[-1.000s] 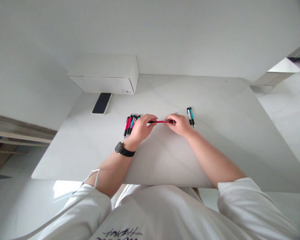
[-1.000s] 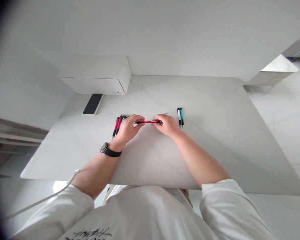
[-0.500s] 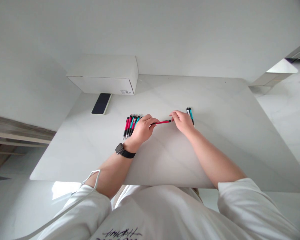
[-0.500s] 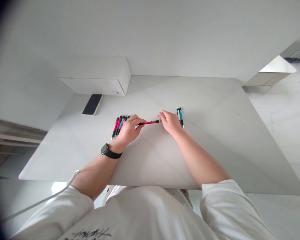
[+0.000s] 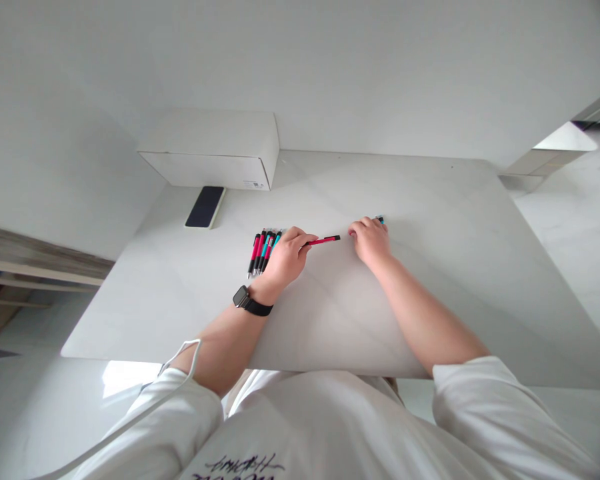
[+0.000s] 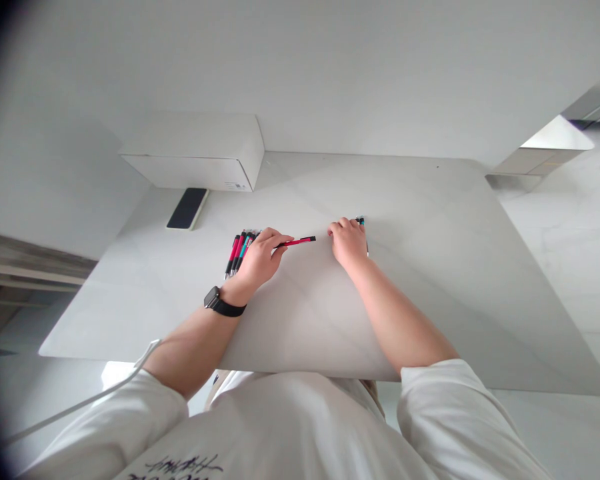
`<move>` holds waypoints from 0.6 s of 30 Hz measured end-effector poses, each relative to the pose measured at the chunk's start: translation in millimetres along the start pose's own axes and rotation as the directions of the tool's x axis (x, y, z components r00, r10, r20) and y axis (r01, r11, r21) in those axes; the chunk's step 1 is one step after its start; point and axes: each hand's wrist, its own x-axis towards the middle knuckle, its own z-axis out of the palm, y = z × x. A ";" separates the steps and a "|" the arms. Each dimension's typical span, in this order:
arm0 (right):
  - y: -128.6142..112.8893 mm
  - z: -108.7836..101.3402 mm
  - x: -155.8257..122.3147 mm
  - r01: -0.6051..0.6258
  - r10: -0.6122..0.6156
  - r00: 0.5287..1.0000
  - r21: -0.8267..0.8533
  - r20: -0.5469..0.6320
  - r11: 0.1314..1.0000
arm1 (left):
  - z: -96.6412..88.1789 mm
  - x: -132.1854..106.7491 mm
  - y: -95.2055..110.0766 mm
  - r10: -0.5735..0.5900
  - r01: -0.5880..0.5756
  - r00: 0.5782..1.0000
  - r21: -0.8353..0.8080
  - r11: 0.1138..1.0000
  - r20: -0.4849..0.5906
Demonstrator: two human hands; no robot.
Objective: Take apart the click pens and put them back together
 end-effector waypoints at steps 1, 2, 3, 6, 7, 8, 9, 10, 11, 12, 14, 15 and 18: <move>-1.6 -0.7 -0.7 0.011 -0.011 1.000 0.005 0.006 1.000 | -0.1 0.1 -0.5 -0.006 0.006 1.000 0.007 1.000 0.000; -3.4 -1.4 -1.3 0.020 -0.021 1.000 0.023 0.013 1.000 | -0.3 0.2 -0.8 -0.014 0.014 1.000 0.015 1.000 -0.001; -5.2 -2.2 -1.9 0.029 -0.030 0.999 0.058 0.016 0.998 | -0.6 0.2 -0.9 -0.021 0.022 1.000 0.022 1.000 -0.004; -10.8 -4.9 -2.8 0.055 -0.053 0.998 0.282 -0.013 0.958 | -2.2 0.5 0.1 -0.040 0.040 0.999 0.028 0.999 -0.018; -12.6 -5.8 -2.7 0.058 -0.048 0.998 0.379 -0.035 0.923 | -2.9 0.6 0.8 -0.044 0.045 0.999 0.025 0.999 -0.024; -14.5 -6.8 -2.5 0.050 -0.030 0.998 0.476 -0.051 0.878 | -3.7 0.7 1.6 -0.048 0.048 0.998 0.020 0.999 -0.028; -16.3 -7.6 -2.3 0.030 0.002 0.998 0.567 -0.055 0.823 | -4.5 0.7 2.3 -0.053 0.053 0.998 0.013 0.999 -0.033; -18.2 -8.2 -2.0 -0.001 0.041 0.998 0.648 -0.046 0.762 | -5.2 0.7 3.0 -0.058 0.058 0.998 0.008 0.998 -0.038; -20.1 -8.6 -1.8 -0.036 0.079 0.997 0.717 -0.027 0.697 | -5.8 0.7 3.5 -0.064 0.064 0.997 0.002 0.998 -0.042; -22.0 -8.9 -1.8 -0.065 0.110 0.994 0.774 -0.006 0.630 | -6.1 0.7 3.7 -0.069 0.069 0.997 -0.003 0.998 -0.046; -25.7 -9.4 -2.4 -0.089 0.130 0.991 0.857 0.026 0.507 | -6.1 0.7 3.3 -0.076 0.075 0.996 -0.009 0.997 -0.049; -27.5 -9.9 -3.0 -0.089 0.126 0.991 0.883 0.034 0.461 | -5.9 0.7 2.7 -0.077 0.076 0.996 -0.009 0.997 -0.049; -31.9 -12.5 -5.4 -0.090 0.107 0.993 0.915 0.051 0.393 | -4.6 0.9 0.6 -0.080 0.080 0.995 0.000 0.997 -0.051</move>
